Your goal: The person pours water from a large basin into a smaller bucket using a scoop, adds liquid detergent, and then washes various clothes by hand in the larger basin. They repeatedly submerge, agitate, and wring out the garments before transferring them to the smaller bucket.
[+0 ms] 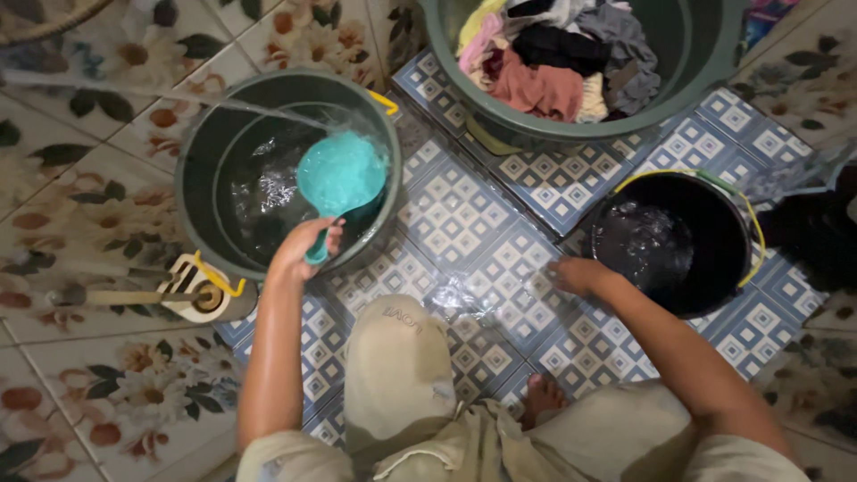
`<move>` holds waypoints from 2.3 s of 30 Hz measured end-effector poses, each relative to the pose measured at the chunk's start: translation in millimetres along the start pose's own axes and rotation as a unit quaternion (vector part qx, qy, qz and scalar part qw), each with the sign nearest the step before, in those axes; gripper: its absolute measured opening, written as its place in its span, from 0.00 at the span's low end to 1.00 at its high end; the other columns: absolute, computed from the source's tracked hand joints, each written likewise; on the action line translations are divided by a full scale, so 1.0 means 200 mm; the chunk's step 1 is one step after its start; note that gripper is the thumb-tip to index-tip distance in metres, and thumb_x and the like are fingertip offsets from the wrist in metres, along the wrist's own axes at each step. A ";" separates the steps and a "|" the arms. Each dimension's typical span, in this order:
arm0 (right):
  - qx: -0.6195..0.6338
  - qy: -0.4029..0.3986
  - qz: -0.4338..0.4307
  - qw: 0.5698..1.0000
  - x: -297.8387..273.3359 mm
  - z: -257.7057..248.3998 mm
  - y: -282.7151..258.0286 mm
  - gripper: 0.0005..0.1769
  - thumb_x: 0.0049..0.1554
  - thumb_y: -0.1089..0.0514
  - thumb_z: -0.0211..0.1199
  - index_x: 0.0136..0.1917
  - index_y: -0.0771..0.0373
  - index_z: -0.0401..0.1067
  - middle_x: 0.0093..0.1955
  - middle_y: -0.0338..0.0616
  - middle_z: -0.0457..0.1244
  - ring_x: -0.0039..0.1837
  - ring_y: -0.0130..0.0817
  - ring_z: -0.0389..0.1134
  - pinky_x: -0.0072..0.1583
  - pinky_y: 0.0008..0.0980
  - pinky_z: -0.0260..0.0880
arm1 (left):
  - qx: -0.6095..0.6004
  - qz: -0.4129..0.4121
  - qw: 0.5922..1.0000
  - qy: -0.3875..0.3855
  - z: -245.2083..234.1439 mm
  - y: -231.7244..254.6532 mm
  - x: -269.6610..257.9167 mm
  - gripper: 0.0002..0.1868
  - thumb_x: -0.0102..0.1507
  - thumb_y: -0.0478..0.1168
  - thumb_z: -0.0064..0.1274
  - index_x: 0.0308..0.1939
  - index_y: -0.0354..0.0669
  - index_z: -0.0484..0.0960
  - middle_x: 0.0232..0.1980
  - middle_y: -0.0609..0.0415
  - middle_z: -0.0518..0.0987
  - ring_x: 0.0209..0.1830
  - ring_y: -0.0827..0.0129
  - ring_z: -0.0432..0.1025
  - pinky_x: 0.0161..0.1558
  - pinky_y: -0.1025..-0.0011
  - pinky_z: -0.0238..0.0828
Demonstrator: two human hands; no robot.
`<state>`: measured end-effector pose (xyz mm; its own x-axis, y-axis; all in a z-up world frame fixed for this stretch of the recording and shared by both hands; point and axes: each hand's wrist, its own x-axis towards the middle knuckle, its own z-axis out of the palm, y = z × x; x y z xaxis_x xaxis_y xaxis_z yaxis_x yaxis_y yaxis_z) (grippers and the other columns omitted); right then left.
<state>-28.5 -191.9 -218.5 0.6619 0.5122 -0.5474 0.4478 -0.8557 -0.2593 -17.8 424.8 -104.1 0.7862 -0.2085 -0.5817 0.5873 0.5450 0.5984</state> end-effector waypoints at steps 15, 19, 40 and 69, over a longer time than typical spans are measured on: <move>0.014 0.012 0.036 0.999 -0.08 0.09 -0.01 0.27 0.57 0.48 0.62 0.69 0.49 0.67 0.66 0.52 0.63 0.61 0.54 0.70 0.59 0.52 0.71 | 0.101 0.007 0.979 -0.178 1.18 0.13 -0.64 0.14 0.71 0.38 0.45 0.58 0.33 0.73 0.33 0.59 0.67 0.25 0.79 0.60 0.23 0.80 0.56; 0.041 0.036 0.029 0.998 -0.08 0.07 -0.03 0.28 0.56 0.49 0.62 0.70 0.49 0.65 0.66 0.52 0.63 0.61 0.54 0.70 0.59 0.52 0.71 | 0.164 -0.036 0.964 -0.206 1.42 -0.02 -0.48 0.10 0.70 0.40 0.46 0.53 0.40 0.72 0.31 0.61 0.69 0.22 0.78 0.63 0.22 0.78 0.61; 0.067 0.059 0.022 0.996 -0.03 0.08 0.00 0.27 0.57 0.50 0.59 0.70 0.48 0.65 0.63 0.53 0.62 0.59 0.55 0.69 0.58 0.53 0.70 | 0.663 0.389 0.610 -0.191 1.92 -0.85 0.26 0.13 0.66 0.35 0.49 0.48 0.28 0.66 0.36 0.26 0.78 0.38 0.31 0.74 0.39 0.44 0.71; -0.171 0.554 0.092 0.810 0.37 -1.08 -0.42 0.39 0.62 0.34 0.62 0.82 0.42 0.62 0.64 0.49 0.60 0.68 0.50 0.60 0.70 0.70 0.48 | 0.786 0.082 0.540 0.290 -0.30 -0.07 0.50 0.23 0.64 0.42 0.49 0.53 0.22 0.72 0.41 0.34 0.81 0.39 0.48 0.78 0.39 0.57 0.77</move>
<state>112.1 -65.8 -65.7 0.7845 0.2927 0.5466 0.2953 -0.9516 0.0858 41.2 443.6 -204.0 0.9280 0.2750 -0.2515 0.3142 -0.9402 0.1311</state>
